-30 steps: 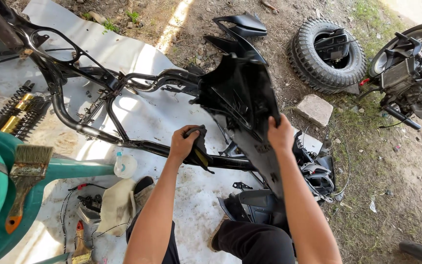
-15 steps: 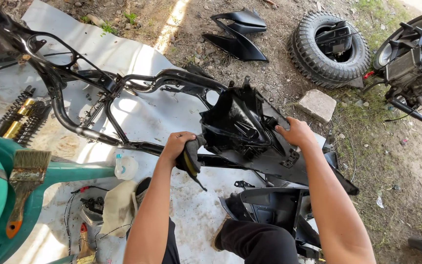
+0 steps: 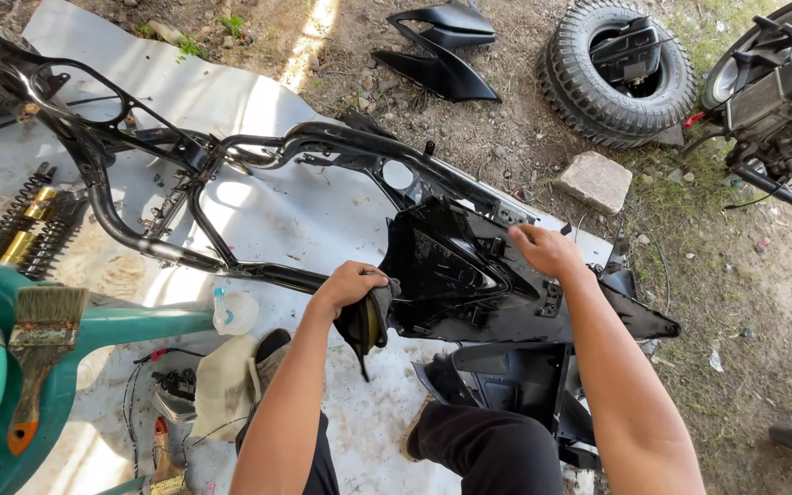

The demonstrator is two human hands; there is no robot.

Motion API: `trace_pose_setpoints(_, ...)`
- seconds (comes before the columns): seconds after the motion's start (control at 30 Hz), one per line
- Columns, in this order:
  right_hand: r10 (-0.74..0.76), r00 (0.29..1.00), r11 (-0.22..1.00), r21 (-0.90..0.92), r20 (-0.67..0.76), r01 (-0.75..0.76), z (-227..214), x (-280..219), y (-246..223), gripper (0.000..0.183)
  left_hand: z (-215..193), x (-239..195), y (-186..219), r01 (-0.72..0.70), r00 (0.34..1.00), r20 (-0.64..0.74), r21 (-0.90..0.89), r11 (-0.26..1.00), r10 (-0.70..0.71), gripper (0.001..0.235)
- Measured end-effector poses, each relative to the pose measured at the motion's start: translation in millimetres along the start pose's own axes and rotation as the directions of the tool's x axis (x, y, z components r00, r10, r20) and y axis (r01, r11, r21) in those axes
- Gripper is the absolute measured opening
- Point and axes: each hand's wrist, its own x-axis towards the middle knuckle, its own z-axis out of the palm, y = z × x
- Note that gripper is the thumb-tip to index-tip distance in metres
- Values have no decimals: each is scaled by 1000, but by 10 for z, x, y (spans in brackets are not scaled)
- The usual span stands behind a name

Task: The person scrubs a black motorcycle part with a brush and then wipes it with a cloth. The person is sitting on a white sheet on the ground.

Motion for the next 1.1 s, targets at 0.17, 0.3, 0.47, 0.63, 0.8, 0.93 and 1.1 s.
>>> trace_pose_setpoints(0.17,-27,982,994,95,-185,46,157,67,236,58,97,82,-18,-3,997,-78,157,988,16,29)
trace_pose_setpoints(0.3,-78,979,997,2,-191,80,78,-75,165,66,176,101,0,-47,984,-152,286,957,94,30)
trace_pose_setpoints(0.47,-73,939,961,227,-335,156,435,74,573,73,200,86,78,-54,970,-207,332,942,129,29)
trace_pose_setpoints(0.63,-93,956,969,194,-279,151,697,6,766,74,255,304,-86,-91,922,-303,436,896,241,30)
trace_pose_setpoints(0.8,184,966,909,407,-183,-96,658,-63,772,48,248,130,81,-84,828,-469,440,894,309,28)
trace_pose_setpoints(0.93,201,977,782,612,-72,-116,707,-139,822,47,461,-49,314,-259,722,-515,418,870,463,28)
trace_pose_setpoints(1.1,77,997,662,747,19,-65,458,-322,693,48,1448,14,651,-554,595,-533,271,787,602,24)
